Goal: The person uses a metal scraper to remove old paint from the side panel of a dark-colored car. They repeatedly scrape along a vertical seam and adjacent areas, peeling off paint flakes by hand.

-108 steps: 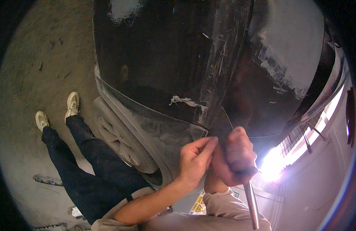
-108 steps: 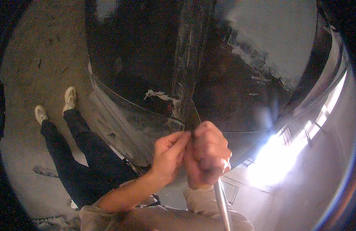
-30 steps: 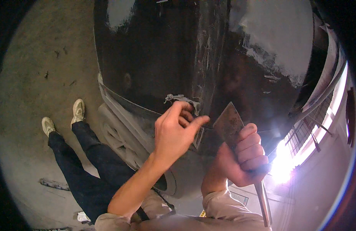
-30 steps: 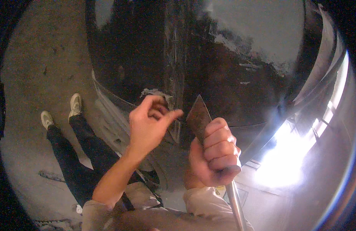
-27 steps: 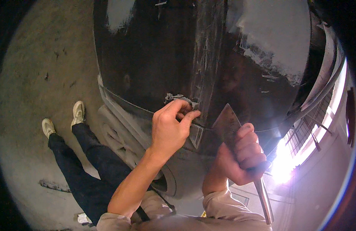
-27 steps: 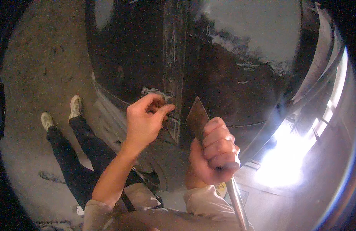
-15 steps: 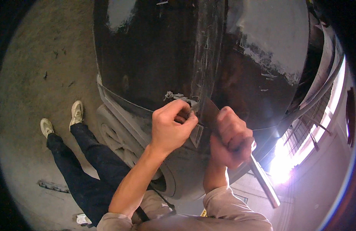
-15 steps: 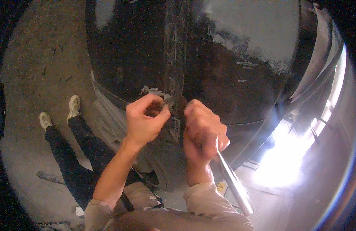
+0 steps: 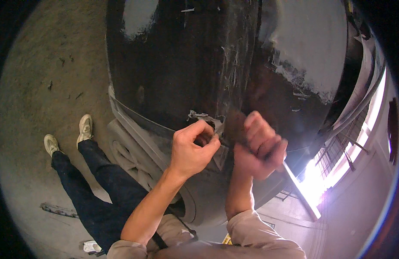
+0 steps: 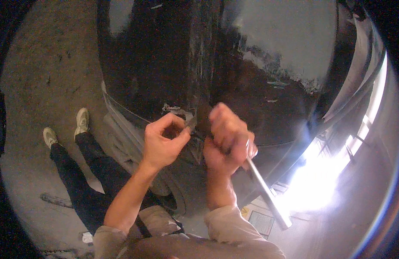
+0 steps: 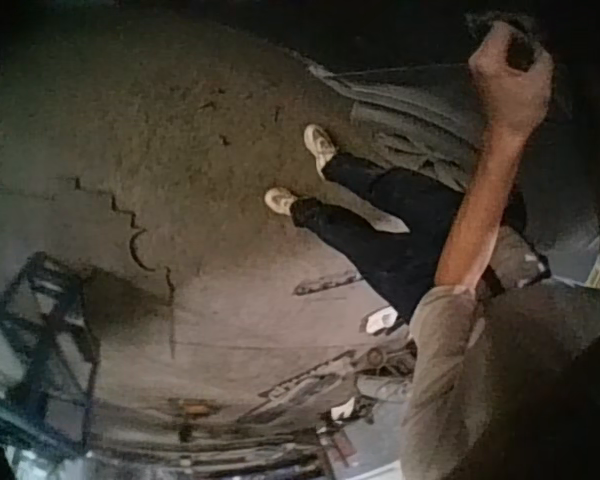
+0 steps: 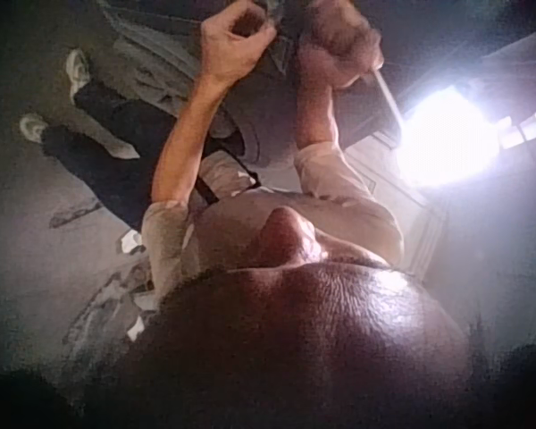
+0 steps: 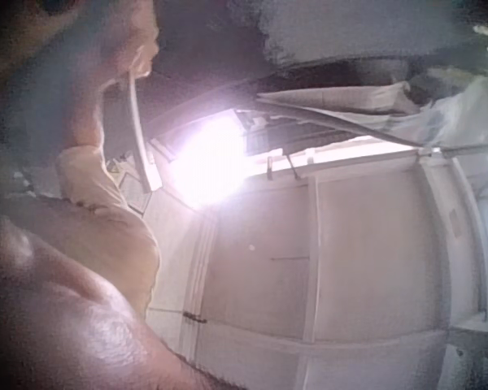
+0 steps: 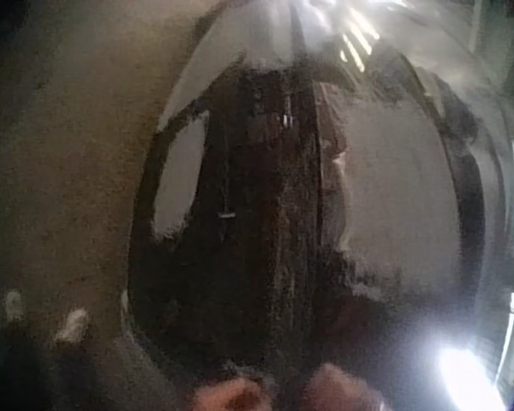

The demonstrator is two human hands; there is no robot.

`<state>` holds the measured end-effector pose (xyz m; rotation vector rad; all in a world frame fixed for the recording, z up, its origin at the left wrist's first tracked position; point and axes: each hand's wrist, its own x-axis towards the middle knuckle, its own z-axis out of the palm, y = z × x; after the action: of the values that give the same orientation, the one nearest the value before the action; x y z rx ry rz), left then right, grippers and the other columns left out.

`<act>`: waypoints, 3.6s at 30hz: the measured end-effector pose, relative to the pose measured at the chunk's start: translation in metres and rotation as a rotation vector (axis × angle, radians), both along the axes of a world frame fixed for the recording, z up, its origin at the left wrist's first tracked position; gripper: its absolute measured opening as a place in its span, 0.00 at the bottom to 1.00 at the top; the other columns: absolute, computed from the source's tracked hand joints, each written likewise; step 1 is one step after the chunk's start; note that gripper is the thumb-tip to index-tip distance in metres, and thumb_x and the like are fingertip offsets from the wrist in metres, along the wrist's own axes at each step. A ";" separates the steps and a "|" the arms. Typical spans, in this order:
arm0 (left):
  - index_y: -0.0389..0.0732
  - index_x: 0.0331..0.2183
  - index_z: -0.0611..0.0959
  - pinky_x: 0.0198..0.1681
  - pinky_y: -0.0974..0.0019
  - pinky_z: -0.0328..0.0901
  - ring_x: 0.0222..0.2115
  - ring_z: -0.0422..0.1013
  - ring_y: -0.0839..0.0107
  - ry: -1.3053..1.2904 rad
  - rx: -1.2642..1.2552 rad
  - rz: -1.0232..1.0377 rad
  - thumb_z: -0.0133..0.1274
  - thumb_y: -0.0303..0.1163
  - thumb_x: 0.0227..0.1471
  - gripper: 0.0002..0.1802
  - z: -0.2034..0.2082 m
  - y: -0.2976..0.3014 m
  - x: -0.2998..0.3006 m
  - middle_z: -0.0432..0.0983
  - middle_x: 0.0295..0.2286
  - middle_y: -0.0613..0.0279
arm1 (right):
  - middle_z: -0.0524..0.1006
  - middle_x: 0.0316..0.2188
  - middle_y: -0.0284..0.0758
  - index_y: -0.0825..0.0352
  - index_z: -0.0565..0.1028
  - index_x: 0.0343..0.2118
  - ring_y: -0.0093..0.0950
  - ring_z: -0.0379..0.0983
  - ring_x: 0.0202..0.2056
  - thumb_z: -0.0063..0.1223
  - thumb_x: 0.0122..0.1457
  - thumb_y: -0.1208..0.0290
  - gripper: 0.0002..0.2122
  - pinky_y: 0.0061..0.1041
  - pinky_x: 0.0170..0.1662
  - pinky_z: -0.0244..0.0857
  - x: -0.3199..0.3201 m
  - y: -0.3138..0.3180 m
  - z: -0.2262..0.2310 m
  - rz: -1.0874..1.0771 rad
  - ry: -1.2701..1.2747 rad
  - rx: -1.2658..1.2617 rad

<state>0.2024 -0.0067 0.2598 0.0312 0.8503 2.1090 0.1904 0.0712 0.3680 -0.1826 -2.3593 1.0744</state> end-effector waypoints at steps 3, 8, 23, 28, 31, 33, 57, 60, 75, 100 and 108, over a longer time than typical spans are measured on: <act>0.35 0.28 0.81 0.29 0.76 0.65 0.25 0.70 0.85 0.034 -0.008 0.000 0.63 0.22 0.50 0.05 -0.003 0.001 0.000 0.77 0.23 0.71 | 0.53 0.10 0.26 0.57 0.52 0.14 0.22 0.45 0.15 0.33 0.68 0.65 0.22 0.32 0.27 0.48 -0.008 0.007 0.002 -0.036 -0.064 0.036; 0.36 0.28 0.81 0.30 0.74 0.67 0.25 0.72 0.83 -0.101 -0.009 -0.003 0.63 0.21 0.48 0.05 -0.005 -0.005 0.002 0.78 0.23 0.69 | 0.52 0.10 0.25 0.56 0.52 0.13 0.23 0.45 0.15 0.31 0.69 0.64 0.23 0.32 0.29 0.49 0.011 -0.011 0.019 -0.059 0.000 -0.001; 0.36 0.24 0.77 0.27 0.74 0.64 0.22 0.68 0.82 -0.016 0.007 0.030 0.63 0.20 0.45 0.09 0.001 -0.017 0.001 0.72 0.20 0.70 | 0.51 0.10 0.24 0.55 0.52 0.14 0.22 0.43 0.17 0.30 0.70 0.62 0.23 0.30 0.30 0.48 0.000 -0.002 0.003 -0.120 0.072 -0.040; 0.36 0.23 0.76 0.25 0.74 0.63 0.20 0.68 0.82 0.006 0.021 0.104 0.63 0.20 0.45 0.10 -0.002 -0.014 -0.002 0.72 0.19 0.69 | 0.51 0.09 0.26 0.56 0.52 0.14 0.22 0.43 0.16 0.32 0.69 0.64 0.22 0.32 0.29 0.47 -0.012 0.012 -0.004 0.113 0.074 -0.053; 0.36 0.23 0.76 0.26 0.75 0.63 0.21 0.67 0.83 -0.015 0.016 0.066 0.62 0.19 0.45 0.09 -0.005 -0.017 -0.002 0.72 0.19 0.69 | 0.51 0.09 0.27 0.56 0.52 0.14 0.23 0.43 0.16 0.33 0.69 0.64 0.22 0.32 0.29 0.47 -0.023 0.013 -0.010 -0.049 0.107 0.012; 0.37 0.25 0.77 0.30 0.74 0.63 0.26 0.67 0.82 -0.017 0.027 0.072 0.63 0.19 0.45 0.10 -0.009 -0.024 -0.002 0.72 0.24 0.71 | 0.52 0.09 0.26 0.55 0.52 0.14 0.22 0.44 0.16 0.31 0.70 0.63 0.22 0.32 0.29 0.48 -0.028 0.007 -0.006 0.020 0.140 -0.068; 0.42 0.56 0.81 0.44 0.66 0.74 0.44 0.78 0.68 0.342 -1.066 0.126 0.53 0.25 0.61 0.21 -0.244 -0.170 -0.109 0.80 0.51 0.59 | 0.52 0.10 0.23 0.54 0.54 0.14 0.22 0.45 0.16 0.30 0.71 0.63 0.23 0.31 0.30 0.50 0.039 -0.024 0.030 -0.037 0.006 -0.004; 0.40 0.49 0.85 0.43 0.66 0.71 0.38 0.77 0.69 0.443 -0.713 0.221 0.61 0.26 0.54 0.19 -0.132 -0.101 -0.058 0.82 0.39 0.58 | 0.51 0.10 0.23 0.54 0.54 0.14 0.22 0.45 0.16 0.30 0.71 0.63 0.23 0.31 0.30 0.50 0.038 -0.025 0.028 -0.043 -0.020 0.014; 0.36 0.33 0.88 0.32 0.65 0.69 0.31 0.75 0.62 0.354 -0.150 0.531 0.66 0.18 0.43 0.11 -0.021 0.030 -0.024 0.79 0.31 0.58 | 0.52 0.09 0.23 0.54 0.53 0.13 0.22 0.45 0.14 0.32 0.70 0.63 0.23 0.30 0.29 0.51 0.053 -0.038 0.029 -0.110 0.048 -0.034; 0.38 0.34 0.82 0.26 0.73 0.64 0.28 0.73 0.80 -0.052 -0.942 0.214 0.64 0.31 0.58 0.08 -0.272 -0.224 -0.005 0.80 0.28 0.66 | 0.53 0.10 0.24 0.55 0.54 0.15 0.22 0.45 0.15 0.32 0.72 0.65 0.22 0.32 0.29 0.49 0.044 -0.020 0.007 0.000 -0.076 0.102; 0.36 0.38 0.85 0.32 0.74 0.67 0.31 0.74 0.79 0.017 -0.731 0.193 0.62 0.29 0.59 0.07 -0.184 -0.153 0.004 0.81 0.32 0.66 | 0.54 0.09 0.25 0.55 0.54 0.14 0.22 0.46 0.15 0.32 0.71 0.64 0.23 0.33 0.29 0.50 0.037 -0.010 -0.004 -0.009 0.014 0.034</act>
<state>0.2069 -0.1593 0.0756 -0.4310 1.6354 1.8478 0.2270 0.0609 0.3639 -0.1722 -2.3605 1.0274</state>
